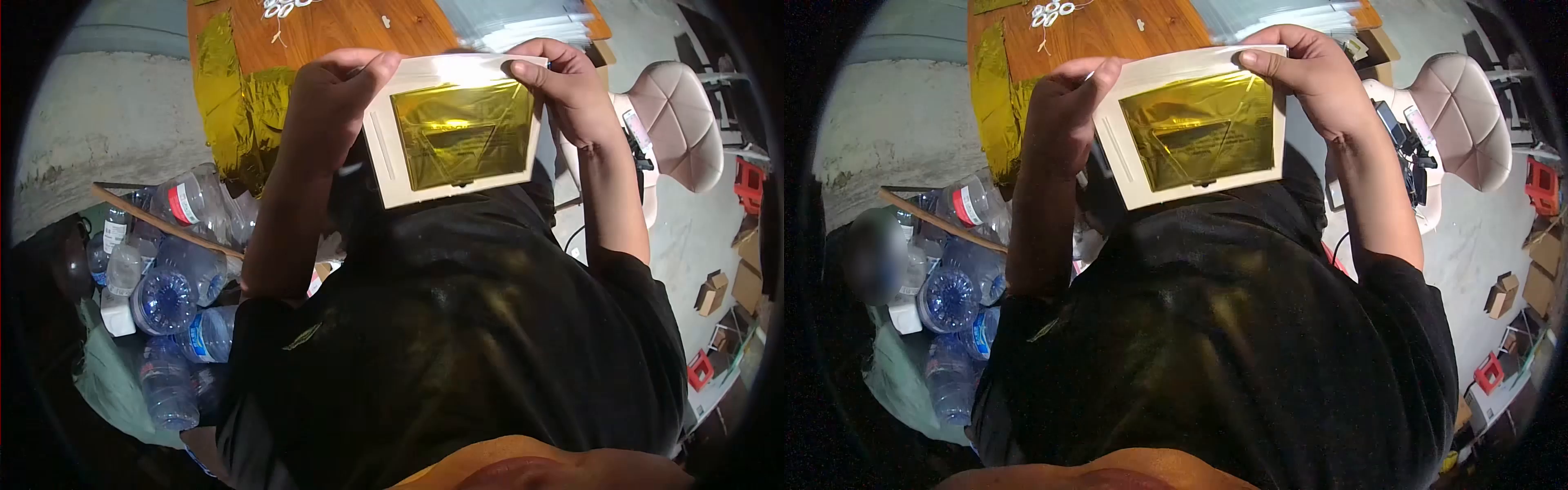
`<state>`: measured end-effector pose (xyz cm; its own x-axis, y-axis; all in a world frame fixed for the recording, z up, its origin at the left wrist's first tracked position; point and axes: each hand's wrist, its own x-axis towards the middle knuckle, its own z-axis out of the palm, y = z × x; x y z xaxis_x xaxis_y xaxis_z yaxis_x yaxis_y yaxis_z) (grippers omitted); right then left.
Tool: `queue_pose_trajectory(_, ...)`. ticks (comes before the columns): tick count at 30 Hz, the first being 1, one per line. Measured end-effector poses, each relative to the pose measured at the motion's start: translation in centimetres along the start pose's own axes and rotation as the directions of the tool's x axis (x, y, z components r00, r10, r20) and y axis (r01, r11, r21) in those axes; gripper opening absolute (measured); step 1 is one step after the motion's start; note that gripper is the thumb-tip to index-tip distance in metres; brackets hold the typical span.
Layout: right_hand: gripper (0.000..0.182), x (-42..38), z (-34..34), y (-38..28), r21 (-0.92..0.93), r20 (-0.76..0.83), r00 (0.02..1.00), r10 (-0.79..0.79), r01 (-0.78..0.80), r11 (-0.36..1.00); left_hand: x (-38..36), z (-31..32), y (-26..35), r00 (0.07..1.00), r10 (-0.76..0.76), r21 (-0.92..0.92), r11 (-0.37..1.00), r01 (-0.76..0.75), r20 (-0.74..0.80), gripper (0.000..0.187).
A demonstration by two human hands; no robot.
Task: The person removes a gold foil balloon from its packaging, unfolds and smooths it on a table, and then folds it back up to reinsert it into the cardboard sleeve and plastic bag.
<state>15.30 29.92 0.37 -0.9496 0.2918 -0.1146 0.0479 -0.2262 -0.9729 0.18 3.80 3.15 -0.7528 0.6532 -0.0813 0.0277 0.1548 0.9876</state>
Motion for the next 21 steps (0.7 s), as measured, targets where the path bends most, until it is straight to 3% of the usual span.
queue_pose_trajectory(4,0.020,0.0,0.1,-0.1,-0.080,-0.054,0.998,-0.025,0.020,0.997,0.3,0.7,1.5,0.998,0.050,-0.067,0.997,-0.047,0.040,0.035)
queue_pose_trajectory(6,0.017,-0.2,-0.2,-0.3,-0.087,-0.081,0.997,-0.016,0.009,0.996,0.3,0.7,1.8,0.984,-0.129,-0.401,0.900,0.169,0.125,0.033)
queue_pose_trajectory(7,0.017,-0.3,-0.4,-0.2,-0.084,-0.077,0.997,-0.015,0.008,0.996,0.5,0.2,1.0,0.984,-0.131,-0.399,0.901,0.169,0.121,0.033)
queue_pose_trajectory(9,0.016,-0.4,-0.9,-0.1,-0.070,-0.070,0.997,0.024,-0.028,0.997,0.9,-0.6,-0.7,0.991,-0.069,-0.064,0.995,0.077,0.118,0.030)
queue_pose_trajectory(11,0.015,-0.3,-1.4,0.2,-0.045,-0.074,0.997,0.024,-0.027,0.999,0.6,0.3,-1.2,0.994,-0.081,-0.047,0.995,0.085,0.073,0.028)
queue_pose_trajectory(13,0.015,-0.3,-1.7,0.5,-0.021,-0.082,0.996,0.022,-0.024,0.999,0.7,0.9,-1.0,0.999,0.006,-0.023,1.000,-0.005,0.035,0.026)
queue_pose_trajectory(16,0.013,-0.8,-2.4,0.6,-0.021,-0.101,0.993,0.057,-0.059,0.998,1.1,1.6,-0.5,1.000,-0.017,-0.010,1.000,0.017,0.012,0.026)
queue_pose_trajectory(17,0.013,-0.8,-2.9,1.5,-0.044,-0.130,0.991,0.002,-0.007,0.999,1.3,1.9,-0.8,0.999,-0.004,-0.022,1.000,0.005,0.038,0.026)
queue_pose_trajectory(19,0.014,-1.7,-3.9,1.4,-0.047,-0.142,0.989,0.048,-0.055,0.997,1.7,2.8,-1.4,0.993,-0.009,-0.040,0.999,0.014,0.116,0.027)
queue_pose_trajectory(20,0.015,-2.3,-4.1,1.8,-0.037,-0.156,0.985,0.068,-0.074,0.997,1.7,3.8,-1.4,0.992,0.092,0.091,0.991,-0.099,0.083,0.026)
queue_pose_trajectory(21,0.016,-2.9,-4.7,2.3,0.017,-0.161,0.983,0.092,-0.091,0.996,2.0,4.1,-1.6,0.995,-0.006,0.066,0.998,-0.001,0.098,0.022)
